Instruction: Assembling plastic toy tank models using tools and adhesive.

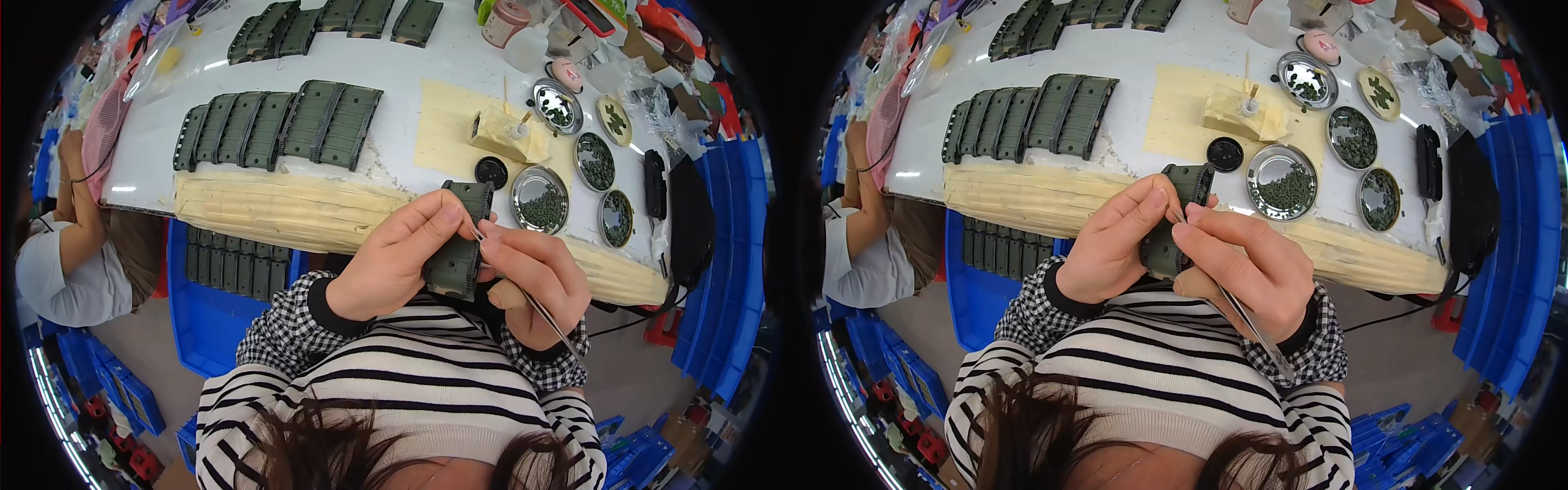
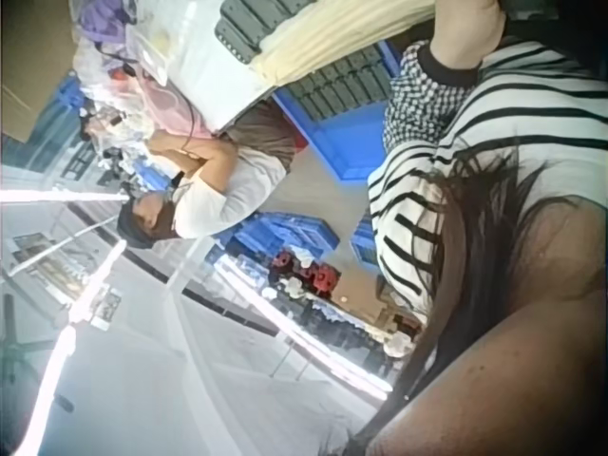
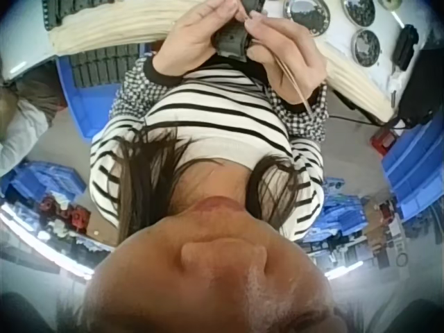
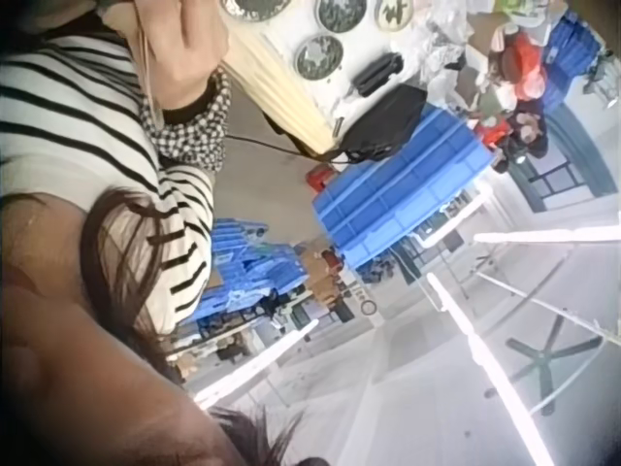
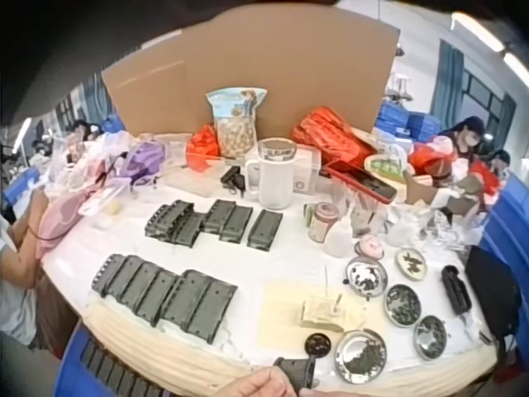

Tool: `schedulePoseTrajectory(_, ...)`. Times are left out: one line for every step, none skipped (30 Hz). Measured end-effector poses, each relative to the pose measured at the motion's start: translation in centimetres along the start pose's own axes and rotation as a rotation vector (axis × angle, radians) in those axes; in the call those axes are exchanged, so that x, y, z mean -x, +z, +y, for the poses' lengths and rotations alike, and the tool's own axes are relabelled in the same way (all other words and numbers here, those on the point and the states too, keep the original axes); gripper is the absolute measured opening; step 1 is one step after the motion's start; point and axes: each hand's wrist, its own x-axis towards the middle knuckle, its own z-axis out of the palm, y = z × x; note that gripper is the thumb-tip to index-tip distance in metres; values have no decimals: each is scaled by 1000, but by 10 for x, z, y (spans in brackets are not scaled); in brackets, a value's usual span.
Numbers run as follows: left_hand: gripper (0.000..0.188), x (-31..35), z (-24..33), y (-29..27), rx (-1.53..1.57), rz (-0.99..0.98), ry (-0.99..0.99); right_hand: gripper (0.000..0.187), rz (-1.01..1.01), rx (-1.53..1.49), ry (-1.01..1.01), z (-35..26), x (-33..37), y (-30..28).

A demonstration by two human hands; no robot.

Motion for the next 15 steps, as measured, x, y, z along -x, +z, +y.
schedulePoseTrajectory(29,0,0,0,-4,2,2,44,-4,5,-7,0,0,0)
schedulePoseTrajectory(29,1,0,-1,2,2,1,44,-8,11,-15,1,-1,1)
schedulePoseTrajectory(29,1,0,-2,7,0,-2,44,-12,17,-21,1,-1,1)
schedulePoseTrajectory(29,0,0,-2,13,-2,-5,44,-13,14,-19,1,-1,0)
schedulePoseTrajectory(29,0,0,-2,16,-1,-6,43,-15,10,-17,1,-2,0)
schedulePoseTrajectory(29,0,0,-3,20,-1,-6,43,-17,7,-15,1,-2,0)
schedulePoseTrajectory(29,0,0,-3,23,-1,-6,42,-22,8,-17,1,-3,0)
schedulePoseTrajectory(29,0,0,-3,26,0,-6,42,-26,10,-19,0,-3,0)
schedulePoseTrajectory(29,0,0,-3,27,-1,-7,42,-29,12,-20,1,-3,0)
schedulePoseTrajectory(29,0,0,-3,29,-1,-8,42,-28,12,-20,1,-3,0)
schedulePoseTrajectory(29,0,0,-3,24,1,-7,42,-27,11,-21,1,-3,0)
schedulePoseTrajectory(29,0,0,-2,19,4,-6,42,-26,11,-22,1,-3,0)
schedulePoseTrajectory(28,0,0,-2,14,6,-5,41,-28,12,-21,1,-3,0)
schedulePoseTrajectory(28,0,0,-2,12,-1,-7,41,-29,13,-19,1,-3,0)
schedulePoseTrajectory(28,0,1,-4,12,-7,-9,41,-33,13,-17,2,-3,0)
